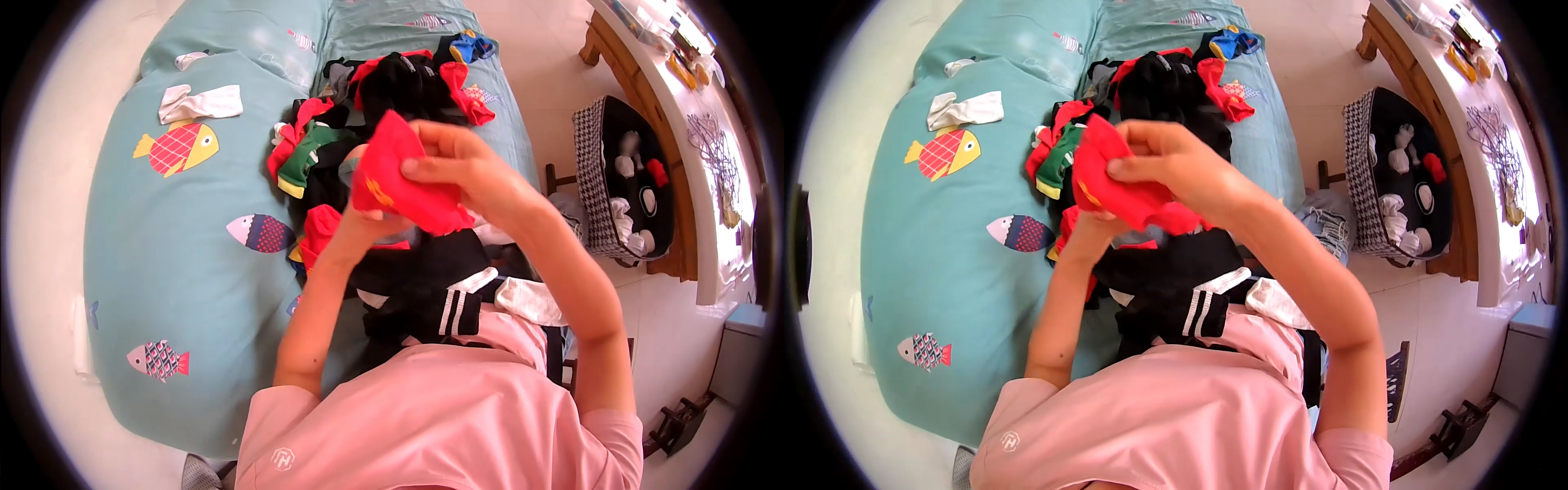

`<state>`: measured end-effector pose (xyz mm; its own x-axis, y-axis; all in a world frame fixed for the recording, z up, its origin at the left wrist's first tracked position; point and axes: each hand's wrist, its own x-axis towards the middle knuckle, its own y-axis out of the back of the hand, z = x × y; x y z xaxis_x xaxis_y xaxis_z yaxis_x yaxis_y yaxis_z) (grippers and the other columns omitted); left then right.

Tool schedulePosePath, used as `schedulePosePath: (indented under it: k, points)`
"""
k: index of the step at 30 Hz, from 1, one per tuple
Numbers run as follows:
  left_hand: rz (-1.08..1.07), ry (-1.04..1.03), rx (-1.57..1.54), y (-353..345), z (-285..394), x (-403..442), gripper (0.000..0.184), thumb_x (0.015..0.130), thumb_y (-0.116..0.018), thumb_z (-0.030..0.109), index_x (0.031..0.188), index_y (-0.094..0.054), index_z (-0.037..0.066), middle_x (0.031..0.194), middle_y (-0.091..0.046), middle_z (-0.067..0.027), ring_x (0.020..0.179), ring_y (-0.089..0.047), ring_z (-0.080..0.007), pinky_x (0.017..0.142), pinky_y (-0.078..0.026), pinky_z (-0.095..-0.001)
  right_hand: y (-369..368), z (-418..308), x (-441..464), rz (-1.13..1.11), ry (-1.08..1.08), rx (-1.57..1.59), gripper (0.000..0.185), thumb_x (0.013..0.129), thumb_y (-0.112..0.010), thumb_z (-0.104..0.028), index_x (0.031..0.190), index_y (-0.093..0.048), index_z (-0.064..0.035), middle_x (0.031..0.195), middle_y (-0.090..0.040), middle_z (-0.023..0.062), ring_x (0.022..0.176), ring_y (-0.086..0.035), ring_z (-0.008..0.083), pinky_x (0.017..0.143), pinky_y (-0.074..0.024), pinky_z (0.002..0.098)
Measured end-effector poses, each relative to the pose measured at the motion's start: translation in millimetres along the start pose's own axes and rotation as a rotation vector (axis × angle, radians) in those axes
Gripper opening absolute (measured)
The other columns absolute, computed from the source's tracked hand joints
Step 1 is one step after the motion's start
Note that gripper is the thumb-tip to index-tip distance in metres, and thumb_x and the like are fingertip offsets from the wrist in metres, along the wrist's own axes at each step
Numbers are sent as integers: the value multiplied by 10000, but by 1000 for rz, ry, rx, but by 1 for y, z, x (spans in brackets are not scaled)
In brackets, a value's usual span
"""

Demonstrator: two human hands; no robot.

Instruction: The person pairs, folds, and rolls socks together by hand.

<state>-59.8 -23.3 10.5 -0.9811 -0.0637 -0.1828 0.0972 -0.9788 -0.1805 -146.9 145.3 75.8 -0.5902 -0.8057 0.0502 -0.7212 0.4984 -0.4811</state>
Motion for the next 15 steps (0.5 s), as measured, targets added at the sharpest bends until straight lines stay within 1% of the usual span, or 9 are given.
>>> schedulePosePath:
  k: [2, 4, 6, 7, 8, 10, 11, 13, 15]
  points:
    - [17, -214, 103, 18, 3, 4, 478, 718, -697, 4, 1159, -525, 70, 1084, -578, -23, 1079, -501, -153, 946, -387, -334, 10, -6, 11, -35, 157, -131, 163, 855, -559, -55, 1012, -551, -15, 916, -609, 46, 849, -569, 77, 761, -466, 238]
    - [369, -482, 568, 34, 17, -6, 365, 679, -665, -51, 1018, -576, 52, 1039, -600, -69, 1038, -544, -194, 917, -422, -349, 23, -14, 13, 31, 359, -506, 123, 789, -541, 39, 897, -582, -3, 892, -614, 42, 870, -581, 109, 775, -466, 259]
    - [321, -826, 1030, 56, 14, -21, 362, 648, -649, -58, 983, -572, 54, 1030, -598, -90, 1003, -562, -233, 891, -440, -365, 43, -5, 7, -82, 597, -865, 206, 678, -558, 86, 829, -619, -41, 954, -608, 60, 938, -571, 198, 817, -460, 302]
    - [286, -1004, 1260, 62, 10, -27, 360, 632, -642, -61, 966, -571, 54, 1025, -597, -100, 986, -570, -253, 878, -450, -373, 50, 7, -1, -92, 541, -997, 235, 633, -561, 103, 802, -622, -48, 1012, -592, 72, 990, -542, 235, 854, -443, 324]
    - [181, -950, 1387, 58, 0, -34, 324, 629, -627, -33, 933, -580, 71, 1020, -598, -93, 957, -572, -282, 840, -466, -396, 56, 25, -12, -104, 479, -1128, 264, 587, -564, 120, 775, -626, -55, 1070, -577, 85, 1041, -513, 272, 892, -426, 345]
    - [-229, -631, 1487, 52, -26, -55, 269, 671, -614, -1, 929, -582, 66, 1021, -603, -83, 952, -576, -273, 823, -466, -395, 82, 71, -39, -232, 396, -1241, 273, 623, -546, 118, 788, -647, -74, 1108, -567, 78, 1056, -502, 273, 874, -430, 355]
    - [-162, -568, 1394, 51, -33, -59, 245, 676, -611, -2, 912, -588, 59, 1034, -599, -93, 965, -573, -274, 836, -460, -393, 97, 89, -53, -315, 344, -1323, 251, 638, -549, 104, 790, -651, -68, 1092, -577, 84, 1032, -519, 276, 857, -439, 354]
    - [-25, -431, 1215, 51, -43, -68, 198, 685, -605, -5, 877, -601, 46, 1060, -593, -113, 991, -566, -277, 864, -448, -389, 116, 104, -65, -64, 191, -1171, 225, 669, -549, 63, 807, -661, -75, 1045, -587, 93, 970, -544, 288, 830, -454, 368]
    - [87, -498, 1128, 43, -44, -63, 279, 710, -589, 17, 988, -594, 42, 1100, -588, -121, 1067, -535, -300, 934, -406, -391, 118, 108, -62, 142, 36, -1060, 172, 704, -561, 4, 820, -661, -74, 1000, -600, 106, 931, -561, 298, 809, -463, 381]
